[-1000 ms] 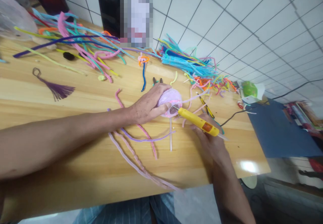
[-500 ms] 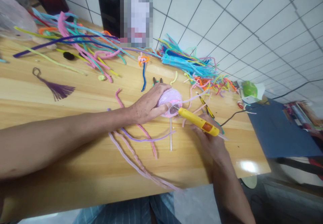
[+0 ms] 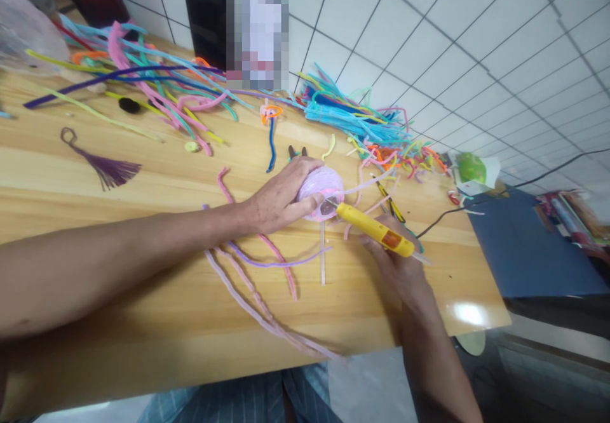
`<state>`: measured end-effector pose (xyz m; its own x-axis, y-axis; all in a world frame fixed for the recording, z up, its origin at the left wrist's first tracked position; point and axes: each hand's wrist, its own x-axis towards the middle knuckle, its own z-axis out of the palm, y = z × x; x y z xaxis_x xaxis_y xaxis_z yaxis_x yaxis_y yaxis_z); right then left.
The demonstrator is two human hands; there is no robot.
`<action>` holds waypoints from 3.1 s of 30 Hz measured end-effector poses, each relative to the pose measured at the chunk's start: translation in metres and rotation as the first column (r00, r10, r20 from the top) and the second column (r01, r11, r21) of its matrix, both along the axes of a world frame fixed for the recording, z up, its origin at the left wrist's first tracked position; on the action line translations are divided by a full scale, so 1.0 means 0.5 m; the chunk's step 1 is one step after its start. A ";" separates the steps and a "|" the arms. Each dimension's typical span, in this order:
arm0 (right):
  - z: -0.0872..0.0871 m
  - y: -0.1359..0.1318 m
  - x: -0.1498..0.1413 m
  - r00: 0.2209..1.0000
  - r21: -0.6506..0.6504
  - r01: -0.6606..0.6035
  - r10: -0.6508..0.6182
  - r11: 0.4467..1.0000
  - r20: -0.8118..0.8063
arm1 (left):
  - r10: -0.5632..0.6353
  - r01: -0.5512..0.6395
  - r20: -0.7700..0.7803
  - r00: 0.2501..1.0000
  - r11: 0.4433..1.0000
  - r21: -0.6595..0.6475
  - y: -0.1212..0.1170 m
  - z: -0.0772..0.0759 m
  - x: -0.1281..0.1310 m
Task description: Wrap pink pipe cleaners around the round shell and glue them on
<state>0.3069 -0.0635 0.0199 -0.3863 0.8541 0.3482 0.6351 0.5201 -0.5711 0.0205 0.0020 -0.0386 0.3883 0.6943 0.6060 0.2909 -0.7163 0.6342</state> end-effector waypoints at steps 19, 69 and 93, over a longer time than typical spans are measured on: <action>0.002 -0.003 -0.004 1.000 0.007 0.008 -0.008 1.000 -0.005 | 0.003 -0.003 0.000 1.000 1.000 -0.003 0.000 -0.001 0.001; 0.006 -0.010 -0.007 0.998 -0.071 0.059 -0.060 0.996 -0.007 | -0.004 0.004 0.007 1.000 1.000 0.020 0.002 -0.002 0.001; 0.010 -0.005 -0.005 1.000 -0.021 0.011 -0.011 1.000 0.008 | -0.010 0.010 -0.003 1.000 1.000 0.010 0.003 -0.003 -0.001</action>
<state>0.3043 -0.0659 0.0250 -0.3796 0.8655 0.3268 0.6454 0.5008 -0.5767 0.0201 0.0035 -0.0402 0.3975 0.6841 0.6116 0.2855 -0.7256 0.6260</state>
